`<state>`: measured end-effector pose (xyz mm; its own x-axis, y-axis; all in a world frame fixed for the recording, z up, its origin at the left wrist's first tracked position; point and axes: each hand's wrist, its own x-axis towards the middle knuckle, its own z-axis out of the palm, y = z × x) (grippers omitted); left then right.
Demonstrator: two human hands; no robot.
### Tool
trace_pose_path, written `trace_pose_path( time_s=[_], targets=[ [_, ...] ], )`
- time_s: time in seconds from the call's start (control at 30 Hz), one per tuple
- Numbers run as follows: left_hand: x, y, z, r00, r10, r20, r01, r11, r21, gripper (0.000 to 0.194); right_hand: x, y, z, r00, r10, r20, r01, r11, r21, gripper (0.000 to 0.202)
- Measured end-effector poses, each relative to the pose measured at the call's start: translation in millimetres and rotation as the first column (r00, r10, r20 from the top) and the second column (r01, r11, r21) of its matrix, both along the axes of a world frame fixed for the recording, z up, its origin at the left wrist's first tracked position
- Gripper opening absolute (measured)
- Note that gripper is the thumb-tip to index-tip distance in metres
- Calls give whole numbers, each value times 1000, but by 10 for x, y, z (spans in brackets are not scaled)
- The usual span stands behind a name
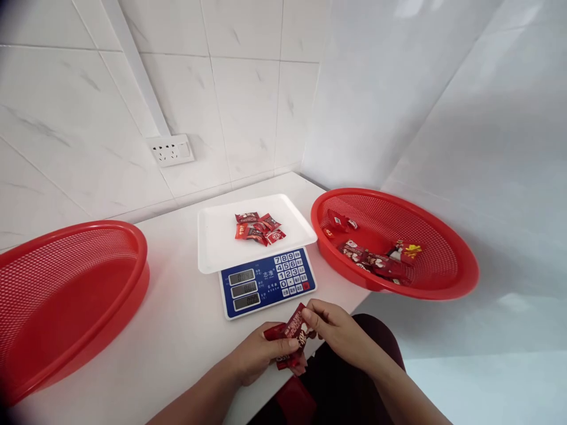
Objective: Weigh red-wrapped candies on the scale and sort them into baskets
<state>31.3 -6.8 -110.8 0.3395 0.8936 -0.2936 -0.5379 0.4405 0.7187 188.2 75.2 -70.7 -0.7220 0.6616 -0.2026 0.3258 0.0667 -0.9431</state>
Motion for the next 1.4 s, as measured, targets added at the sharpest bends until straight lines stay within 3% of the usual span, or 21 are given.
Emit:
trace_pose_path(
  time_s=[0.23,0.4,0.57,0.67,0.73,0.83,0.93,1.03,1.2,1.4],
  targets=[
    [-19,16,-51,981,51,189,-36,996,-83,39,-7,-68,-4,999,40,35,-32,981,-189,40],
    [-24,55,-71,960,188,210,-166,979,-116,35,-43,-70,-28,996,-75,-41,66,981,-181,43],
    [-39,24,-34,971,105,215,-109,994,5,29,-300,87,67,916,-321,-239,263,933,-247,43],
    [-32,0,-29,984,51,172,-58,998,36,24,-575,200,201,875,-361,-323,262,914,-310,43],
    [-27,-4,-31,987,53,154,-60,997,43,22,-741,253,270,888,-324,-326,222,924,-312,45],
    [-25,7,-25,985,89,147,-96,995,41,23,-854,267,286,936,-228,-269,171,960,-220,47],
    [-30,25,-5,985,110,133,-115,993,31,23,-766,204,191,963,-188,-193,196,980,21,38],
    [-36,37,13,987,108,115,-110,994,9,21,-556,107,10,974,-203,-106,221,954,203,34],
    [-43,28,29,995,35,92,-35,999,0,18,-260,-38,-369,954,-297,50,274,924,268,36],
    [-11,19,63,994,-64,93,61,998,33,31,-244,-137,-607,964,-234,127,139,849,510,34]
  ],
)
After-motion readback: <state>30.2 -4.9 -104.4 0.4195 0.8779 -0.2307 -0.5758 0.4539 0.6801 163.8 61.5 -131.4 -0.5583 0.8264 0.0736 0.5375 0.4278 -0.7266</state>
